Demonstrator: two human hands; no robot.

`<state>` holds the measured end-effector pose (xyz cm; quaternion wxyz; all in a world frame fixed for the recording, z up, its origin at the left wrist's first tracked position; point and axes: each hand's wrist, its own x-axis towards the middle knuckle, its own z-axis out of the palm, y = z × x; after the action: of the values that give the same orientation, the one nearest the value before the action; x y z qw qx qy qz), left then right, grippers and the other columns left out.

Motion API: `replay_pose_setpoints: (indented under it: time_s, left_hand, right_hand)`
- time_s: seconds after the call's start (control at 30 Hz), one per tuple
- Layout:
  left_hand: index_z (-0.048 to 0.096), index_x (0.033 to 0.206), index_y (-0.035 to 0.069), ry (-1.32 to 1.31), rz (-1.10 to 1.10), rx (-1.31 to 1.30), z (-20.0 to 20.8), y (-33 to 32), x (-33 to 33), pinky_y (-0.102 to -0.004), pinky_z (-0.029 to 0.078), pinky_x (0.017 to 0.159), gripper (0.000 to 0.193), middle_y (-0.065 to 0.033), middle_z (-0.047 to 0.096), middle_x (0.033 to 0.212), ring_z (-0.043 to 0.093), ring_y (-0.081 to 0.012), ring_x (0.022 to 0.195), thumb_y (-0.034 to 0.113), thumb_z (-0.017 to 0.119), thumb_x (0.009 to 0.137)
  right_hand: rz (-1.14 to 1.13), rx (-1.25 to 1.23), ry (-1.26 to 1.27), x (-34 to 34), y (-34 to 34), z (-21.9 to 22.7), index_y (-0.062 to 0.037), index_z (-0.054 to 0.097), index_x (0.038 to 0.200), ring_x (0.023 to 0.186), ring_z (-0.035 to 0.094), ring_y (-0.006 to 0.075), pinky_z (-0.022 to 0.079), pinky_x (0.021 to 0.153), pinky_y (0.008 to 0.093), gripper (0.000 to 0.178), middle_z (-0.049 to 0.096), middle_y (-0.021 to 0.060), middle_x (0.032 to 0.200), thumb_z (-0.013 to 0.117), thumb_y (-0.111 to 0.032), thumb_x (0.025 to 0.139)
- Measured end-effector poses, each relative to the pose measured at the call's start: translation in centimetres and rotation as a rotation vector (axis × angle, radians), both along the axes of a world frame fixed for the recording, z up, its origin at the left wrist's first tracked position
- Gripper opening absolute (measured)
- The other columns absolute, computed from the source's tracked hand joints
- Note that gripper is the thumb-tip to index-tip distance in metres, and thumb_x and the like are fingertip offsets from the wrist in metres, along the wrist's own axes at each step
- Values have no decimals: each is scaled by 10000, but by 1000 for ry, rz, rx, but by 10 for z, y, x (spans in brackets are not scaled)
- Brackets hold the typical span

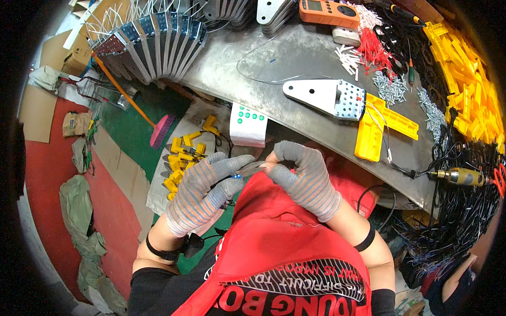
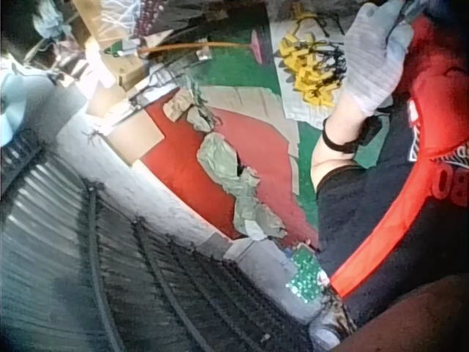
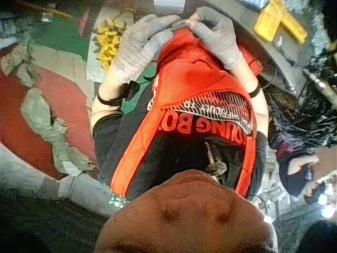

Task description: Assembling a handheld industrial tool or electronic hardware component involving filing, soldering, and screw fastening.

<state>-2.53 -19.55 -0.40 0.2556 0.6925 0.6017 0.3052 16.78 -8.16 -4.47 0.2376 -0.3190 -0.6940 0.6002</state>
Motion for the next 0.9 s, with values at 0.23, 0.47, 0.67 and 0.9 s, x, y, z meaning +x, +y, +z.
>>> replay_pose_setpoints:
  time_s: [0.23, 0.47, 0.67, 0.9]
  left_hand:
    - [607, 1053, 66, -10, -82, 31, -3, 2, -7, -430, 497, 700, 286, -158, 644, 1166, 610, -363, 868, 103, 702, 785]
    - [641, 1139, 14, -63, -17, -68, -1, 2, -8, -385, 469, 709, 332, -145, 662, 1040, 589, -328, 812, 177, 640, 850]
    - [667, 1157, 43, -128, -12, -166, 11, 6, -10, -402, 503, 738, 337, -181, 649, 972, 632, -366, 865, 188, 651, 853]
    - [650, 1156, -16, -153, -60, -149, 7, 6, -14, -317, 479, 698, 357, -135, 611, 873, 614, -247, 759, 210, 595, 884]
  right_hand:
    - [70, 26, -27, 1, 3, 5, 3, 641, 790, 654, 556, 114, 461, 637, 280, 131, 607, 63, 693, 681, -121, 804]
    - [87, 25, -37, 1, 3, 6, 4, 646, 804, 673, 583, 129, 468, 649, 284, 129, 623, 73, 716, 683, -120, 801]
    - [117, 170, -19, 2, 5, 8, -2, 641, 799, 662, 603, 184, 472, 640, 295, 134, 630, 97, 732, 709, -117, 795]
    - [106, 267, 11, 3, 3, 6, -20, 638, 805, 658, 612, 233, 476, 621, 311, 137, 620, 109, 740, 741, -109, 782]
